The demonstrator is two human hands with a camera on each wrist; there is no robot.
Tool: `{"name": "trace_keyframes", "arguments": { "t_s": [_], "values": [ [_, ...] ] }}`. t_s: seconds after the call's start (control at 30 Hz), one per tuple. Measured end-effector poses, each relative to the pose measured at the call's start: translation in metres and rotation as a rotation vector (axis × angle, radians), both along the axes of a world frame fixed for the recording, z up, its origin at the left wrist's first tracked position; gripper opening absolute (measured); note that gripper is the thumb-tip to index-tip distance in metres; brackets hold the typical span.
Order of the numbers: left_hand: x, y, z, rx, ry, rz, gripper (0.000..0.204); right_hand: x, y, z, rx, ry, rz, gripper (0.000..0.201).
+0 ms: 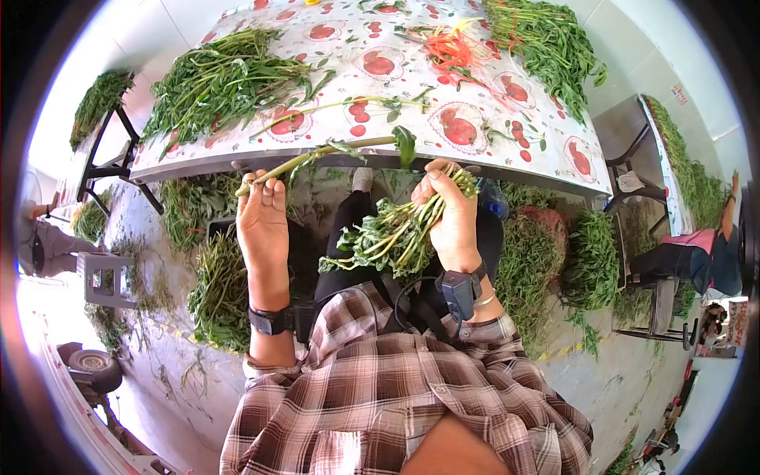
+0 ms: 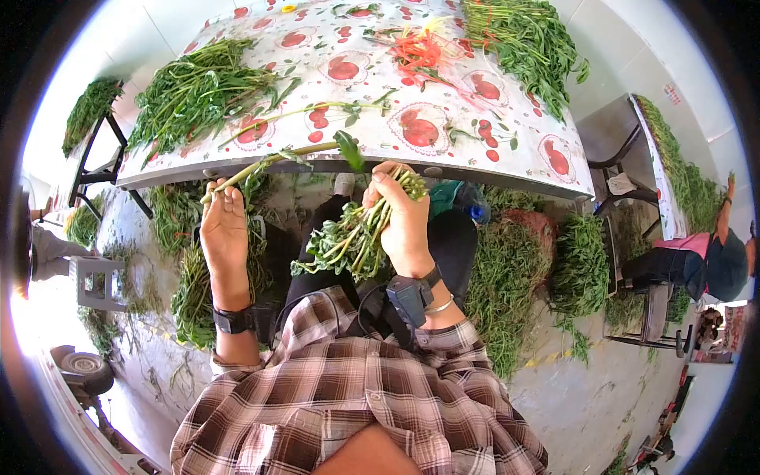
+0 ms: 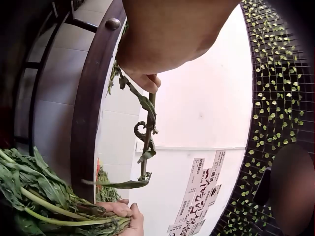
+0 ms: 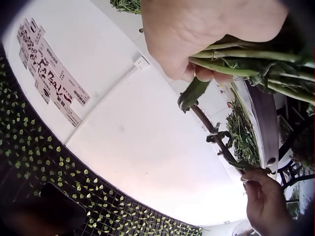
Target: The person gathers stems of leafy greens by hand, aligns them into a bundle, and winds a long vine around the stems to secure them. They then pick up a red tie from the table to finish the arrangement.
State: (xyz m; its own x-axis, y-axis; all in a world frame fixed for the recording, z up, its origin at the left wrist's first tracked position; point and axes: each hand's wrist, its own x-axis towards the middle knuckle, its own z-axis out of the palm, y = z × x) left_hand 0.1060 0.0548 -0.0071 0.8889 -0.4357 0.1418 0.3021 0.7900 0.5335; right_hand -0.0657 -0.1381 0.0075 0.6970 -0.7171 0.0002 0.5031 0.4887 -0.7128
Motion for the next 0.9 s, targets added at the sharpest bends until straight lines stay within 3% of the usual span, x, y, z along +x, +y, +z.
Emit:
{"name": "trace_keyframes", "arguments": {
  "t_s": [0.27, 0.37, 0.53, 0.9],
  "values": [
    [-0.008, 0.001, -0.001, -0.069, -0.079, -0.109, 0.024, 0.002, 0.004, 0.011, -0.028, -0.007, 0.061, 0.020],
    [-0.013, -0.004, 0.003, -0.019, -0.088, -0.084, 0.021, 0.003, 0.008, 0.004, -0.105, 0.075, 0.108, 0.015],
    [-0.019, -0.005, 0.014, 0.053, -0.105, -0.056, 0.017, 0.002, 0.005, 0.002, -0.038, 0.119, 0.104, 0.013],
    [0.013, 0.015, 0.013, 0.040, -0.132, 0.025, 0.018, 0.001, 0.008, 0.007, -0.009, 0.013, 0.140, 0.015]
  ]
}}
